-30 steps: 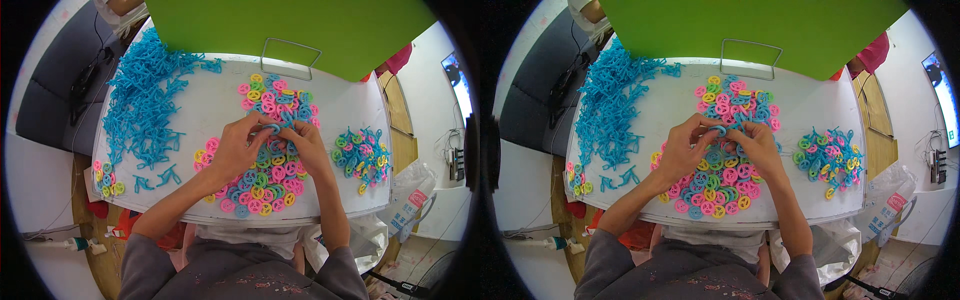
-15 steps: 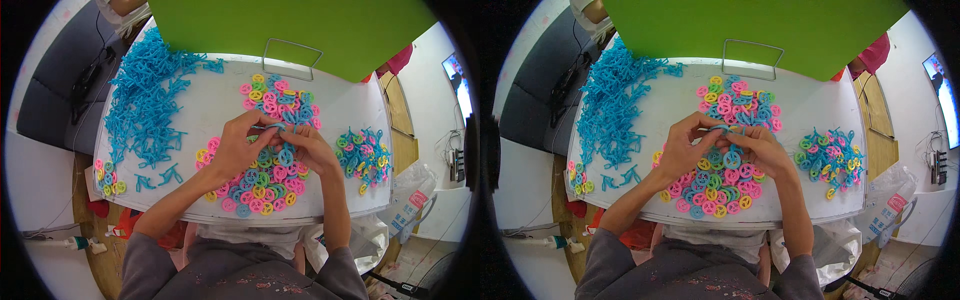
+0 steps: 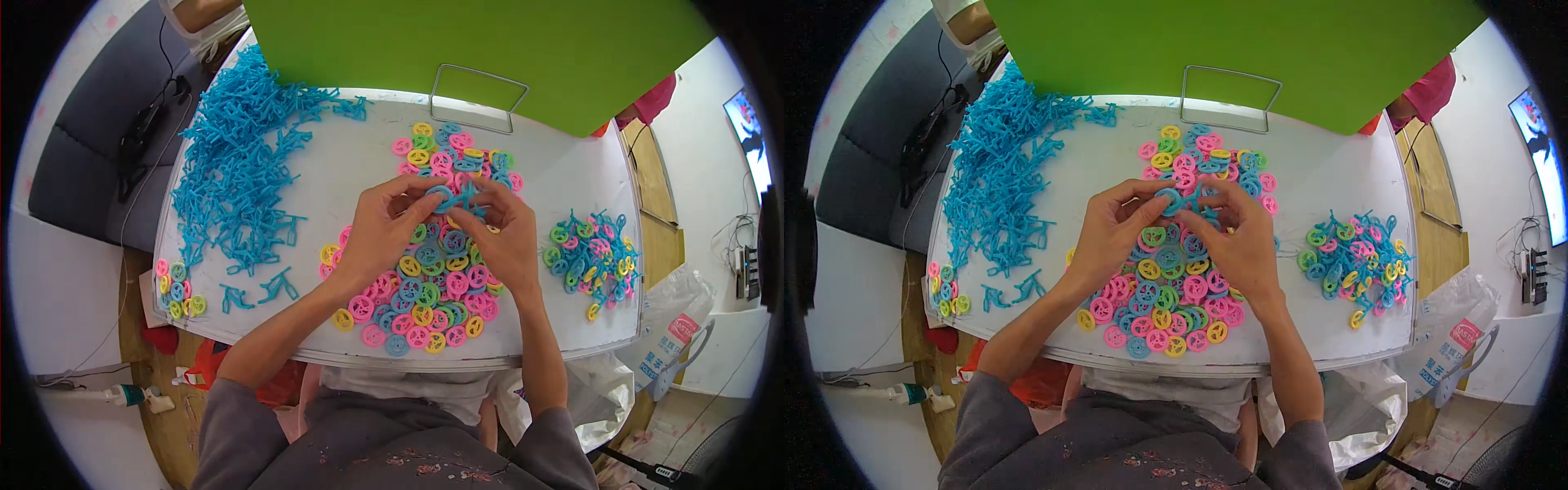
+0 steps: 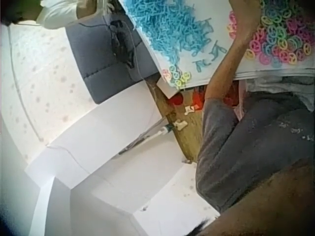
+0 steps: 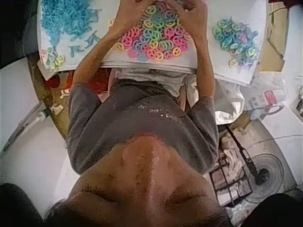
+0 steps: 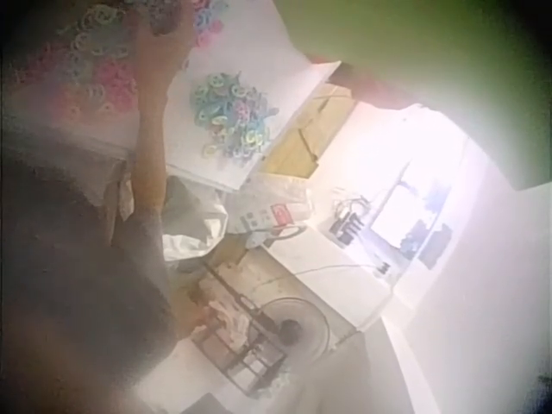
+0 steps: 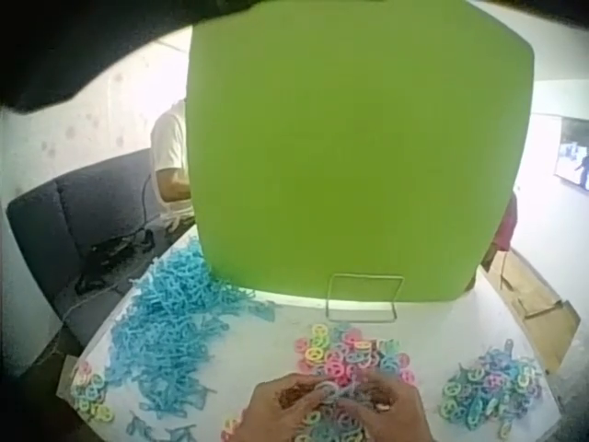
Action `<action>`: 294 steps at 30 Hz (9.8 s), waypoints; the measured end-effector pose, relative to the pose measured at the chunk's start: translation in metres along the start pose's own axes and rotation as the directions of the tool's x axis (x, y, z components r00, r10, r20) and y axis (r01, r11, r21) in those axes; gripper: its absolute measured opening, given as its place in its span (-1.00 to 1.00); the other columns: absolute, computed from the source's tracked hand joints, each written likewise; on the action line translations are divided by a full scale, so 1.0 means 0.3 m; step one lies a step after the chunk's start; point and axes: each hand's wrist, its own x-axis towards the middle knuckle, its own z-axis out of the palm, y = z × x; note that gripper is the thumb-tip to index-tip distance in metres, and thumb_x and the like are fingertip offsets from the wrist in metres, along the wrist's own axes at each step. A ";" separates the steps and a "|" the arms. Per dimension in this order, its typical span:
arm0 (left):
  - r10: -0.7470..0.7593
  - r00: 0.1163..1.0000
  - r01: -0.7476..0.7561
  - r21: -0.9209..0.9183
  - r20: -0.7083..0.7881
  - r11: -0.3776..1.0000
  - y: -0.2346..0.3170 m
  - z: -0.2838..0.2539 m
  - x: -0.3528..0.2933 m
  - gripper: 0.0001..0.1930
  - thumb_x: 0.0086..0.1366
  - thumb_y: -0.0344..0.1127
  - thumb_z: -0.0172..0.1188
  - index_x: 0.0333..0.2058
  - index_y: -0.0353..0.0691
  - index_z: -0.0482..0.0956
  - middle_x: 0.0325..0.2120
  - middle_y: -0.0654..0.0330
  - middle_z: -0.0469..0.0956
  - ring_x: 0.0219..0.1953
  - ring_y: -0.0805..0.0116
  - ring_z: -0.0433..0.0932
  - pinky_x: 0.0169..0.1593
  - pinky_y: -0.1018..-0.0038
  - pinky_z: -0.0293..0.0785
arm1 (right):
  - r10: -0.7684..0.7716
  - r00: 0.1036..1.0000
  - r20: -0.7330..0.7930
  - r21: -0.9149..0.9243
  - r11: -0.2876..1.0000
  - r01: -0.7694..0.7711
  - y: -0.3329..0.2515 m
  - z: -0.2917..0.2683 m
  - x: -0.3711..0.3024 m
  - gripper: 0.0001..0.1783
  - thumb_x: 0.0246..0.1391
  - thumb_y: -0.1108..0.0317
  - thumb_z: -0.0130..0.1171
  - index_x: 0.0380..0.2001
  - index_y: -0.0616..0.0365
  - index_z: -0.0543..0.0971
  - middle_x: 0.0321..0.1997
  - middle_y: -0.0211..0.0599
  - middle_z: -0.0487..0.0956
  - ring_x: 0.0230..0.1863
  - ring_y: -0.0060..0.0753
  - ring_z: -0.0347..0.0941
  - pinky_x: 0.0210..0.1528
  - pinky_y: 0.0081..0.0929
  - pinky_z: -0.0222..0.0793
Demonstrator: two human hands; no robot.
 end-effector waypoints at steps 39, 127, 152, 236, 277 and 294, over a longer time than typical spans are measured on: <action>-0.053 0.995 0.062 0.116 -0.086 0.991 -0.037 0.015 -0.021 -0.85 0.33 -0.49 0.01 -0.18 -0.40 0.49 -0.34 0.12 0.57 -0.30 0.46 0.58 -0.16 0.51 0.60 | 0.135 0.989 -0.061 0.099 0.987 -0.129 0.003 0.049 -0.017 -0.84 0.01 0.41 0.30 -0.37 0.29 0.64 -0.60 -0.50 0.55 -0.53 -0.83 0.36 -0.50 -0.79 0.23; 0.388 0.915 -0.287 0.855 0.111 0.432 -0.107 -0.093 0.059 -0.75 0.06 -0.49 0.26 -0.22 -0.26 0.56 -0.29 0.10 0.51 -0.23 0.08 0.49 -0.18 0.31 0.44 | 0.064 0.996 -0.057 0.297 0.954 -0.044 0.025 -0.006 0.023 -0.87 0.07 0.53 0.19 -0.32 0.26 0.44 -0.31 -0.23 0.59 -0.28 -0.48 0.57 -0.20 -0.60 0.51; -0.026 0.995 0.029 -0.029 0.094 0.999 0.025 -0.027 0.016 -0.70 0.32 -0.42 0.07 0.02 -0.30 0.46 -0.21 0.22 0.47 -0.16 0.41 0.56 -0.13 0.48 0.62 | 0.025 0.999 0.043 0.319 0.947 -0.038 0.070 0.014 0.014 -0.84 0.17 0.38 0.13 -0.22 0.20 0.57 -0.34 -0.53 0.54 -0.38 -0.80 0.33 -0.35 -0.75 0.25; 0.252 0.956 -0.153 0.476 -0.152 0.866 -0.060 0.008 -0.027 -0.75 0.16 -0.73 -0.01 -0.27 -0.34 0.57 -0.36 0.16 0.44 -0.31 0.40 0.53 -0.26 0.55 0.49 | -0.043 0.996 -0.082 -0.053 0.998 0.039 0.040 0.087 -0.022 -0.84 -0.05 0.56 0.29 -0.33 0.30 0.63 -0.42 -0.32 0.65 -0.38 -0.65 0.54 -0.32 -0.68 0.44; 0.138 0.989 -0.147 0.603 0.061 0.784 -0.050 -0.025 0.015 -0.77 -0.04 -0.42 0.35 -0.34 -0.21 0.57 -0.33 0.16 0.51 -0.23 0.14 0.44 -0.16 0.31 0.39 | -0.218 0.972 -0.090 -0.098 0.973 0.209 0.013 -0.036 0.006 -0.81 0.04 0.55 0.19 -0.23 0.34 0.56 -0.34 -0.28 0.61 -0.25 -0.53 0.53 -0.16 -0.58 0.42; 0.366 0.925 -0.336 0.675 0.104 0.656 -0.072 -0.014 0.012 -0.80 0.08 -0.53 0.23 -0.27 -0.27 0.51 -0.41 0.19 0.50 -0.35 0.20 0.53 -0.31 0.39 0.47 | -0.204 0.973 -0.103 -0.173 0.967 0.185 0.033 -0.038 0.018 -0.81 0.06 0.53 0.16 -0.22 0.35 0.57 -0.31 -0.25 0.62 -0.26 -0.51 0.54 -0.19 -0.56 0.43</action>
